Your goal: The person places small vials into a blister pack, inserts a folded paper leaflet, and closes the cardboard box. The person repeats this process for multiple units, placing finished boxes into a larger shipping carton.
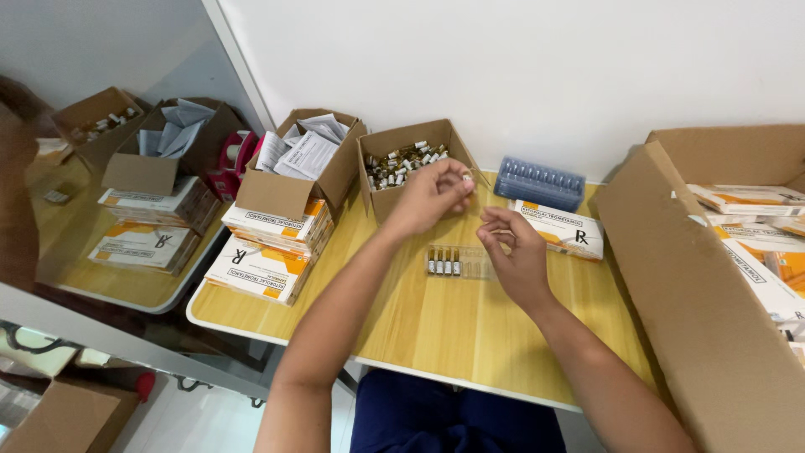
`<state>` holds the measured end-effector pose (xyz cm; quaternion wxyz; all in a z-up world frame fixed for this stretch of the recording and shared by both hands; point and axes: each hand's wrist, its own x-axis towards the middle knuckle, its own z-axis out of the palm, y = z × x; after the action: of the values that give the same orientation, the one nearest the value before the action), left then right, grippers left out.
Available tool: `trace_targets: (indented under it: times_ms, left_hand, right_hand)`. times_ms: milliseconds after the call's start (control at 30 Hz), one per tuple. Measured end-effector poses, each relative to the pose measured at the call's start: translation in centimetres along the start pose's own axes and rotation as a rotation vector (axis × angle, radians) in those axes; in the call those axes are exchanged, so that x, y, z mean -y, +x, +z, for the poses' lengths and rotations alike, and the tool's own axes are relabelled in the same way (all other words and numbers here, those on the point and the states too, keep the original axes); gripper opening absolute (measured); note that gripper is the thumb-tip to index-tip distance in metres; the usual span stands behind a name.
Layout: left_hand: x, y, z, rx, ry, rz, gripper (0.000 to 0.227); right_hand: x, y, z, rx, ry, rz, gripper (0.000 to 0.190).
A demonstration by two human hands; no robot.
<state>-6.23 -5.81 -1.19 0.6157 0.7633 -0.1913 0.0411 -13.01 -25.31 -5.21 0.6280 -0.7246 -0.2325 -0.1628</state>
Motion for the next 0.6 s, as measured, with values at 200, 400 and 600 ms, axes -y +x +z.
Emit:
trace_targets:
  times_ms: [200, 400, 600]
  left_hand:
    - [2.8, -1.7, 3.8, -0.016, -0.399, -0.124, 0.014]
    - [3.9, -3.9, 2.4, 0.18, 0.489, -0.141, 0.028]
    - [3.5, -4.8, 1.3, 0.337, 0.898, -0.119, 0.045]
  right_hand:
    - [-3.4, 0.3, -0.6, -0.057, 0.269, 0.124, 0.024]
    - [-8.0, 1.2, -2.2, -0.057, 0.22, 0.299, 0.013]
    - [-8.8, 1.0, -1.3, 0.34, -0.1, 0.265, 0.014]
